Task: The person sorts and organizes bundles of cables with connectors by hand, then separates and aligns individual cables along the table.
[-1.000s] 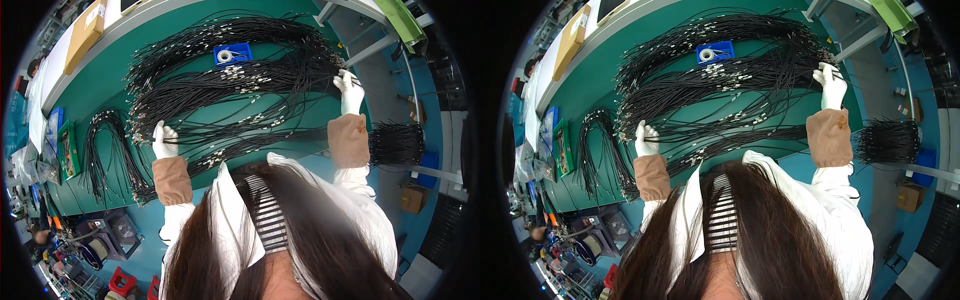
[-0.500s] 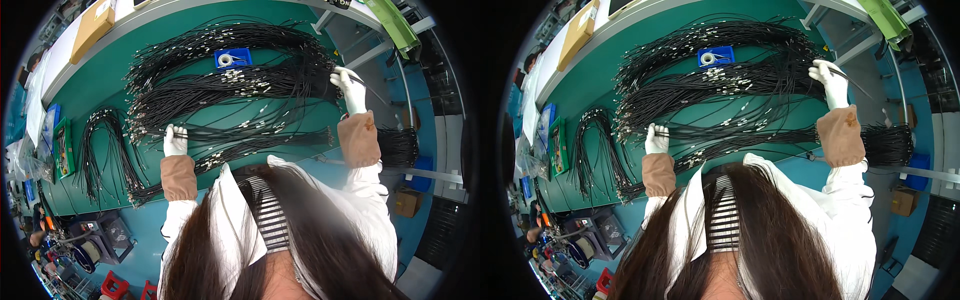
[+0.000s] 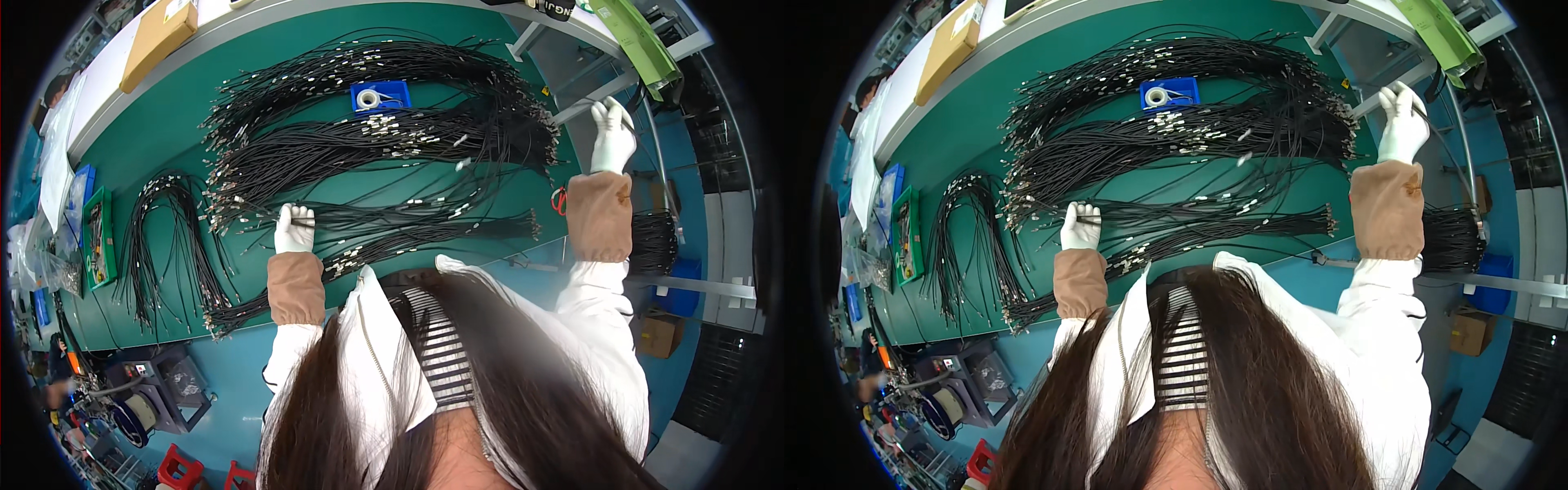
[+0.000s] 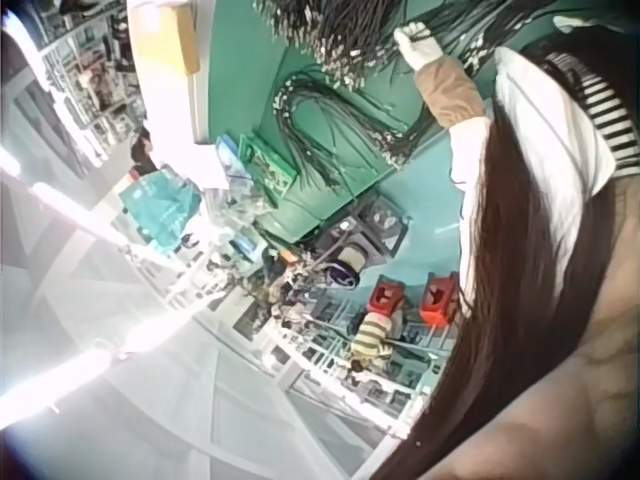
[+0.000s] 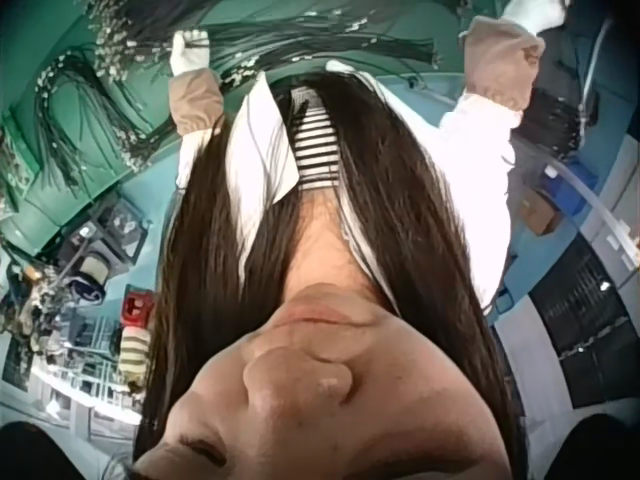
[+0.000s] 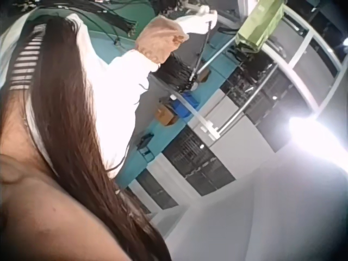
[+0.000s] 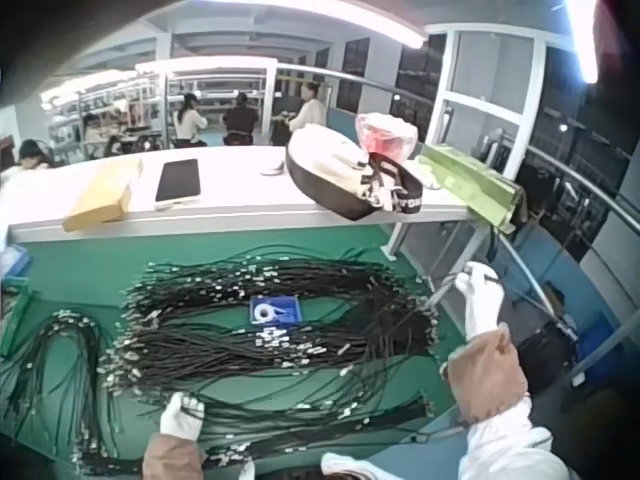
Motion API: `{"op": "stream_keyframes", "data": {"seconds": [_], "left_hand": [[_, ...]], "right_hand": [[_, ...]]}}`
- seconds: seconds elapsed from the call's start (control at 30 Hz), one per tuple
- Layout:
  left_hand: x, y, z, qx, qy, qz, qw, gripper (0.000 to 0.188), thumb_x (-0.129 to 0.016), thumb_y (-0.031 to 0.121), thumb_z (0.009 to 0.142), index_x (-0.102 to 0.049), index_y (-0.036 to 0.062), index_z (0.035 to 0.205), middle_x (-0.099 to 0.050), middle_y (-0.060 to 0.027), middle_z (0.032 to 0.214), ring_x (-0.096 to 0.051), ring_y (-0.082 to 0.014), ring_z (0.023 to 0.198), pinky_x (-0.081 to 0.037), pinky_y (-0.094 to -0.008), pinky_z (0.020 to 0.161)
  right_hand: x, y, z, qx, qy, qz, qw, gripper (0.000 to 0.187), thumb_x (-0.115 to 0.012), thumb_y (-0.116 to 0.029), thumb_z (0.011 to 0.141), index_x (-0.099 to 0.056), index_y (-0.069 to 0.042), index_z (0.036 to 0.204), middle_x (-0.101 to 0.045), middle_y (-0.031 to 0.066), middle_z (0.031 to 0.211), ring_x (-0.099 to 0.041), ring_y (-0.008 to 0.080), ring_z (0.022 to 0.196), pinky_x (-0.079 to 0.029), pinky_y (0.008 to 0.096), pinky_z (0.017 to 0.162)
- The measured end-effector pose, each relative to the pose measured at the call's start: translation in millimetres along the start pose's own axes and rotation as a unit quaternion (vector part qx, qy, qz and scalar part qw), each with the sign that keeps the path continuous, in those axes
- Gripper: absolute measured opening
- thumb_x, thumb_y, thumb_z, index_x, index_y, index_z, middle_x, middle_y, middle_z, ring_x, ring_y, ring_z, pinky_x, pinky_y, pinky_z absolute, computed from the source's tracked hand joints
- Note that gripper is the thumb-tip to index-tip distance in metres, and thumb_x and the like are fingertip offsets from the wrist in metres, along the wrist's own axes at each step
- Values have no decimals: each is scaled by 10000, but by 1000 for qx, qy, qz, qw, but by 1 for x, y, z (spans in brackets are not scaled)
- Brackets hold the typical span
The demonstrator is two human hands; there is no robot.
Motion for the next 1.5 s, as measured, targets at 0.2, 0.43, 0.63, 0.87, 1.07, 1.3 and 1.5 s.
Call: {"op": "stream_keyframes", "data": {"seconds": [0.2,0.43,0.63,0.87,1.07,1.3,1.5], "left_hand": [[-11,-4,-4,-4,-5,10,1000,142,-626,175,861,-589,114,984,-590,5,842,-573,-163,817,-481,-364,850],[6,-19,2,38,17,21,999,185,-629,163,856,-585,137,1034,-571,12,831,-556,-152,797,-486,-344,812],[0,-24,4,50,-21,6,999,177,-633,164,855,-581,121,1019,-579,11,814,-561,-157,790,-500,-355,792],[-1,-43,3,90,-26,46,995,198,-639,159,847,-584,130,1034,-607,6,833,-589,-180,812,-490,-365,764],[6,-45,1,110,-35,124,985,277,-613,81,848,-521,114,1107,-617,-31,904,-589,-186,844,-503,-361,759],[4,-43,-2,117,-53,136,982,262,-612,75,848,-526,93,1095,-614,-51,967,-584,-188,856,-502,-369,773],[-3,-56,-12,126,12,253,959,280,-647,80,827,-534,81,1083,-590,-43,1012,-576,-174,870,-479,-358,812]], "right_hand": [[-10,-28,5,54,-38,-51,997,325,-550,-237,925,-569,65,1043,-629,157,965,-642,200,860,-529,276,806],[-31,-54,3,46,-105,-46,992,328,-503,-230,946,-538,79,1048,-605,171,979,-626,230,930,-518,297,854],[-25,-88,16,138,-74,-74,985,312,-490,-205,954,-536,91,1043,-599,154,978,-614,208,954,-514,301,867],[-27,-98,31,159,-44,62,984,270,-492,-142,947,-535,95,1070,-586,172,1017,-616,241,918,-528,328,855],[-23,-96,46,151,-58,43,986,299,-504,-132,940,-505,121,1100,-551,183,1101,-609,269,944,-536,349,855],[-22,-97,52,129,-52,-25,990,327,-513,-142,938,-494,136,1108,-547,183,1097,-601,272,981,-525,341,890],[3,-82,72,95,-59,34,993,319,-504,-135,941,-494,135,1112,-548,184,1087,-600,267,982,-519,334,899]]}}
Point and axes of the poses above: each hand's wrist, its own z-axis towards the middle knuckle, its own x-axis out of the back of the hand, y = z × x, the point moved 3 cm from there along z, towards the middle knuckle
